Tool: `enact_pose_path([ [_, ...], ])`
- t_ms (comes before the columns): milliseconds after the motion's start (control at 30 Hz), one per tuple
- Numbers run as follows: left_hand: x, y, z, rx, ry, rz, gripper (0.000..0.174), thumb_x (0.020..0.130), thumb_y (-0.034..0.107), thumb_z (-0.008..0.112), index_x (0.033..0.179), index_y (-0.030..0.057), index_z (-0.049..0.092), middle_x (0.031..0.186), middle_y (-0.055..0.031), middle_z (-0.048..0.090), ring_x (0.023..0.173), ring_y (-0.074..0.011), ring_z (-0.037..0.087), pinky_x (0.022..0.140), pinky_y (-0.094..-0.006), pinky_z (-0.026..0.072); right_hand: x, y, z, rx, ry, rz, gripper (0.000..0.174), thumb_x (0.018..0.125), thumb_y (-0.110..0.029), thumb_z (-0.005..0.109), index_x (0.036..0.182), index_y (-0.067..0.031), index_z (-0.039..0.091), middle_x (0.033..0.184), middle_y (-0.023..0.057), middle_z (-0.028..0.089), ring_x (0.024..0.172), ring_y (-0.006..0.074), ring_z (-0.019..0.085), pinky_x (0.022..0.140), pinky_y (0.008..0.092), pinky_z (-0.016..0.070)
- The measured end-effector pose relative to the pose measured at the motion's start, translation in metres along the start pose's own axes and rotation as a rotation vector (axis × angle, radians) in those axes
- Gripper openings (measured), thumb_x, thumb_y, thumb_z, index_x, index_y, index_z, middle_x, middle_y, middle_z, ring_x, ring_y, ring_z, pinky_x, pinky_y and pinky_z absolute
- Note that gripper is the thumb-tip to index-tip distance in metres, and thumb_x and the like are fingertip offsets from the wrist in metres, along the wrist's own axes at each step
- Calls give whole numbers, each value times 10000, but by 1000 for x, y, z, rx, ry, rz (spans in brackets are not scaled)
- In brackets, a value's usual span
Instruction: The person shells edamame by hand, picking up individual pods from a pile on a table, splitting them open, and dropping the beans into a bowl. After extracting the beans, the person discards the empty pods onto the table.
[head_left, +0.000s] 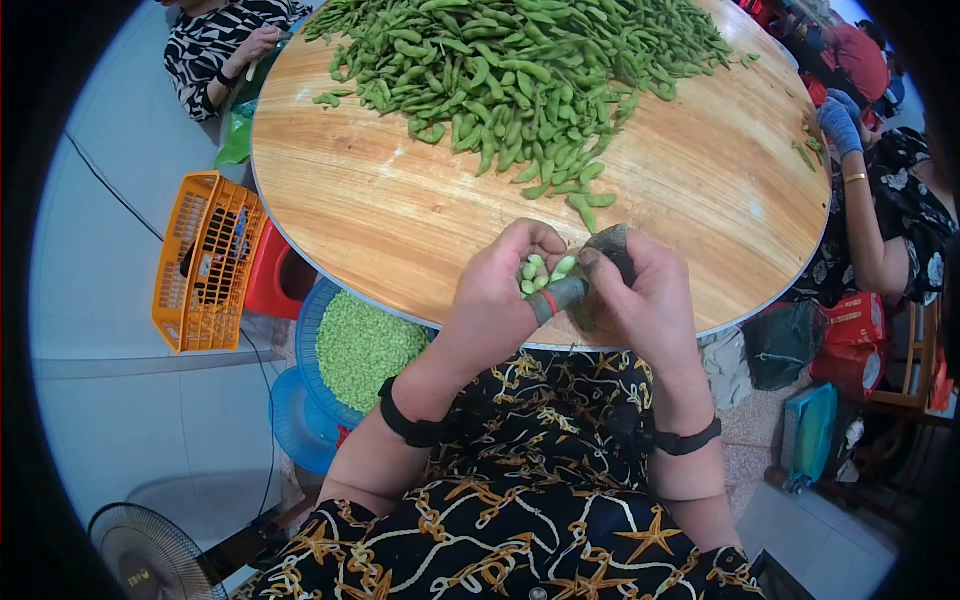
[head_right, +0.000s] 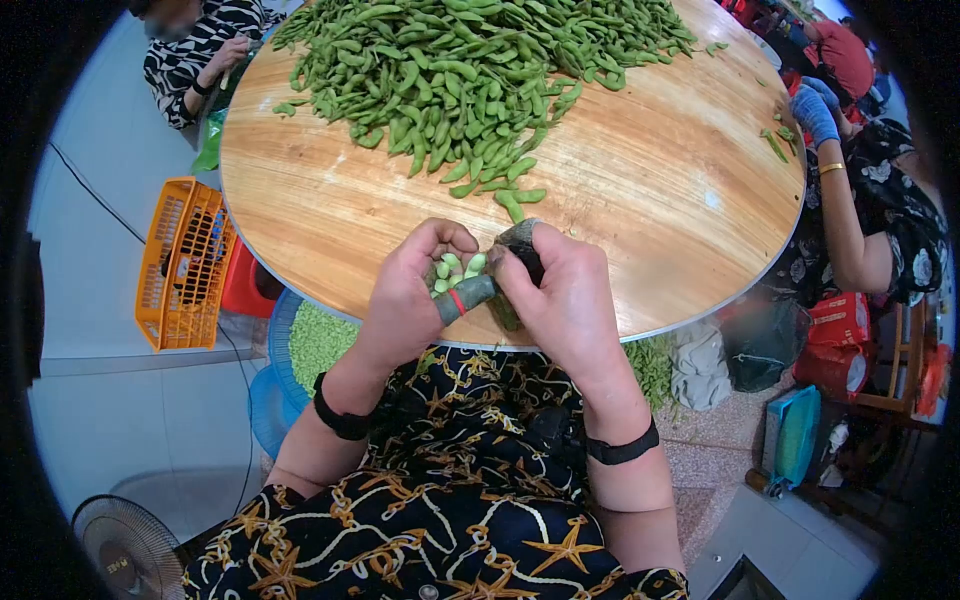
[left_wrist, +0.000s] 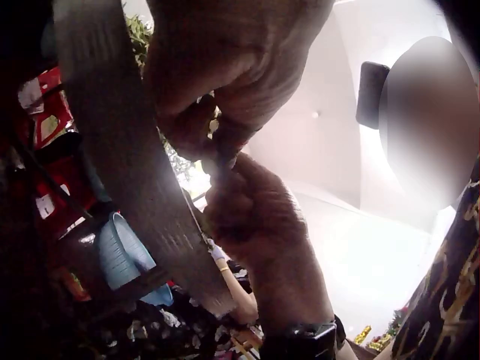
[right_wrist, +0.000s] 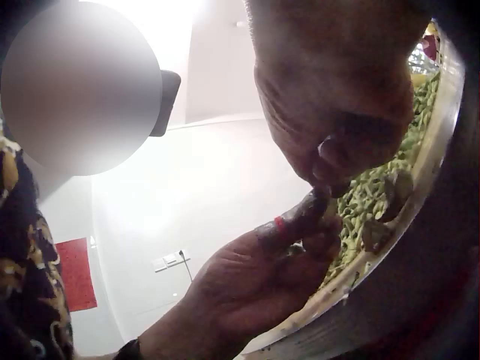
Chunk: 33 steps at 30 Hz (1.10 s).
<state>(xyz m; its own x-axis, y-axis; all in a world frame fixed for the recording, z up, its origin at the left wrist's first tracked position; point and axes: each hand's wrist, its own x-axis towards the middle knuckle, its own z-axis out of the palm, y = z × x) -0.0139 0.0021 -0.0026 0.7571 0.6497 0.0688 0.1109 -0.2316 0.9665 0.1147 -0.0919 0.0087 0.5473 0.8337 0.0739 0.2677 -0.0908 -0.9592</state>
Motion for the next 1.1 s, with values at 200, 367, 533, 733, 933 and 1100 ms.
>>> enact_pose_path([
  [200,-4,-5,5,221,83,140,175,729,-13,605,899,5,572,782,-89,575,733,-215,553,649,-312,454,-9,-3,13,-184,132,-210,118,753,-88,620,707,-1,555,581,142,558,491,221,557,484,307,439],
  [367,-10,1,14,411,135,234,278,684,-52,531,956,-11,571,856,-182,582,808,-389,557,703,-412,463,-12,-1,17,-365,93,-283,128,764,-132,626,744,-25,558,618,165,563,546,310,577,494,369,449],
  [533,-7,5,11,508,105,317,428,683,-59,517,1109,-34,494,908,-218,573,821,-390,559,706,-421,459,-9,-5,15,-350,151,-318,136,778,-147,629,771,-25,570,624,168,570,560,326,578,503,387,455],
  [733,-8,20,13,517,-6,127,609,712,-114,503,1287,6,341,882,-214,610,793,-350,606,706,-374,477,-9,4,10,-294,69,-320,99,810,-112,588,775,-20,581,581,135,570,494,276,561,458,349,430],
  [933,-4,-1,5,-52,-87,195,385,793,33,622,1149,40,477,858,-70,618,754,-128,588,658,-277,480,-7,3,-7,998,-191,386,73,849,-86,534,842,-22,570,517,-22,473,372,42,391,358,178,287],
  [1100,0,-2,0,-384,-254,68,167,827,81,608,979,41,554,849,-30,603,707,-81,552,614,-217,453,-7,14,-2,1266,-241,410,95,864,-84,502,910,-13,546,510,-26,448,341,44,359,333,181,276],
])
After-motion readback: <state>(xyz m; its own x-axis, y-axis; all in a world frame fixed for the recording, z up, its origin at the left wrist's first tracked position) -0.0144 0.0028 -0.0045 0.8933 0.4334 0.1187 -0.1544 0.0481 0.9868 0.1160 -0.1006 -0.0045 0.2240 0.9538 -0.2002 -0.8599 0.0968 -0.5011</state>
